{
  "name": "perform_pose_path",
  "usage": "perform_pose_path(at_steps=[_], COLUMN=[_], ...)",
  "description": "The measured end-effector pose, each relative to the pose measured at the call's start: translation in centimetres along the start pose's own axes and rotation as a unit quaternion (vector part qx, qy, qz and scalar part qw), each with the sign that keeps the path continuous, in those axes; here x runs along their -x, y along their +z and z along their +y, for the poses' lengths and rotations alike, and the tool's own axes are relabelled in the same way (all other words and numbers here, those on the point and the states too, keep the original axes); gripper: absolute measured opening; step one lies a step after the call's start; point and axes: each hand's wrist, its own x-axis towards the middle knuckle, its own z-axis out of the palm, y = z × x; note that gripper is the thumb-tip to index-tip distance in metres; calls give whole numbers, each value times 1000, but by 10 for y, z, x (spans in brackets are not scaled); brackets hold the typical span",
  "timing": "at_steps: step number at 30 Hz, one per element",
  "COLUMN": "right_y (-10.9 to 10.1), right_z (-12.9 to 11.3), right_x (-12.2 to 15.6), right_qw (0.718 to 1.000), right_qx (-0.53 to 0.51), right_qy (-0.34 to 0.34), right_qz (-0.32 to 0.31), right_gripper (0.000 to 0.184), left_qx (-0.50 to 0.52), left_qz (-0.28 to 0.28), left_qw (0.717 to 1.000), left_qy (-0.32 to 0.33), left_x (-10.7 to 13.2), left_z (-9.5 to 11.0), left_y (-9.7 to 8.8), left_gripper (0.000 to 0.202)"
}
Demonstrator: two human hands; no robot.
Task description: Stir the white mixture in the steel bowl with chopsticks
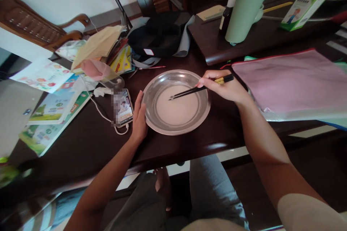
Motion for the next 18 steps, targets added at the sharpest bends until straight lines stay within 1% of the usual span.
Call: perform_pose_path(at_steps=[2, 3, 4, 5, 9, 10, 11, 12, 13, 16, 17, 18], right_y=[-5, -8, -10, -11, -4, -1, 1, 2, 1, -6, -8, -10], right_z=[2, 3, 3, 3, -1, -1, -1, -1, 0, 3, 4, 4], right_x=[-1, -1, -1, 0, 2, 2, 1, 1, 0, -2, -1, -1], right_qw=[998, 996, 996, 996, 999, 998, 998, 999, 1000, 997, 996, 996], right_qx=[-9, -22, -37, -48, -37, -27, -16, -6, 2, 2, -8, -18], right_qy=[-4, -5, -6, -6, 3, 2, 1, 1, 2, 4, 1, 0], right_qz=[64, 82, 87, 76, -39, -54, -56, -44, -20, 74, 91, 91], right_gripper=[29, 31, 33, 35, 29, 28, 27, 28, 28, 31, 33, 35], left_qx=[-5, -7, -8, -8, -6, -5, -5, -5, -5, -4, -3, -3], left_qz=[-1, -1, -2, -2, -2, -1, 0, 0, -1, -2, -2, -2], left_qw=[1000, 1000, 1000, 1000, 1000, 1000, 1000, 1000, 1000, 1000, 1000, 1000], left_qy=[1, 1, 1, 2, 7, 8, 7, 7, 5, 4, 4, 4], left_x=[0, 0, 0, 0, 0, 0, 0, 0, 0, 0, 0, -1], left_z=[0, 0, 0, 0, -1, -1, -1, -1, -1, -1, -1, -1], left_y=[-1, -1, -2, -2, -1, -1, -1, -1, -1, -1, -2, -2], left_gripper=[61, 61, 61, 61, 62, 62, 61, 61, 61, 64, 64, 64])
